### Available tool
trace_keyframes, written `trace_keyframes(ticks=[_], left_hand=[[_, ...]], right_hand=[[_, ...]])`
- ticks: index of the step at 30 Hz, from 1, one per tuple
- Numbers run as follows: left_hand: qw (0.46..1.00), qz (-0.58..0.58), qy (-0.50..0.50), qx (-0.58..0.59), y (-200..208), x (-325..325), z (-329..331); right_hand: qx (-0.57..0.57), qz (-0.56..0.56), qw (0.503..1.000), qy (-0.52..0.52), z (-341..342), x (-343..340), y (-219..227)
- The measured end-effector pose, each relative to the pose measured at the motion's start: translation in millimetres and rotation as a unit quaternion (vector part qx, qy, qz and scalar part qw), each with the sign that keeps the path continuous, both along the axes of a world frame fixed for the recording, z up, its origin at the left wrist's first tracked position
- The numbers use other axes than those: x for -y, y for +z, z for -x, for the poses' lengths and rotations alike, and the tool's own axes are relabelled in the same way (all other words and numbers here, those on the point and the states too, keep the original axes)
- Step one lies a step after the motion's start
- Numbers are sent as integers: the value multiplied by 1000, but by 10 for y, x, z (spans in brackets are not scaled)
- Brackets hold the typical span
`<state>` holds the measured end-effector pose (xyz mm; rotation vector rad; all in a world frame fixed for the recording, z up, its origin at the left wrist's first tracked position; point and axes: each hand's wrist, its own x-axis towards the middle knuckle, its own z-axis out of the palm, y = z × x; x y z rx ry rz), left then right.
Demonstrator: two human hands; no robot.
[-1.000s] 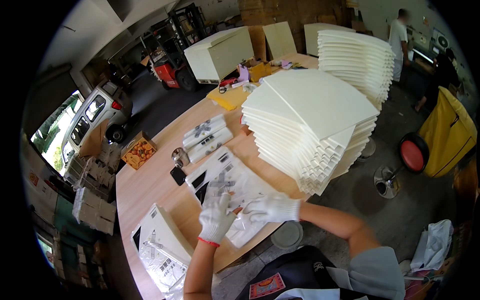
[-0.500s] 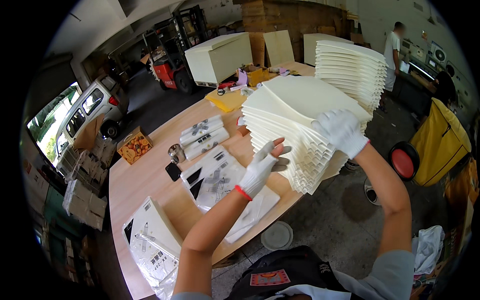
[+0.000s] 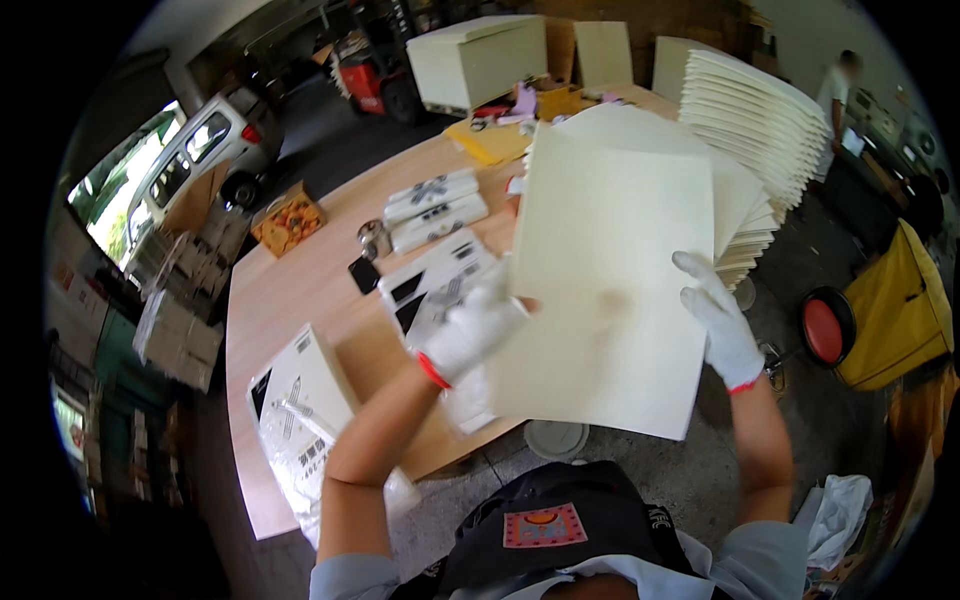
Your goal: The person repeatedly picks up stacks of white paper from a table and places them into clear plastic packaging bags. The person then seals the bags and stacks them on the table. The process is repeated continuously throughout the video.
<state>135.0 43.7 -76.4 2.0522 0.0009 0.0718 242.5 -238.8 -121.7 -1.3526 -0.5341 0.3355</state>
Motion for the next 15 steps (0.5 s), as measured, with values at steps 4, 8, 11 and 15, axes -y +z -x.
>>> trace_keyframes(ticks=[4,8,11,15], left_hand=[[976,-216,-12,11,-390,790,483],[983,-133,-33,125,-817,857,654],[921,-251,133,267,-766,386,931],[825,-448,313,145,-1088,-345,887]], right_hand=[[266,153,951,-40,781,-617,-49],[295,242,918,-105,676,-554,-567],[423,313,850,-18,699,-334,-553],[510,421,742,113,843,-226,-613]])
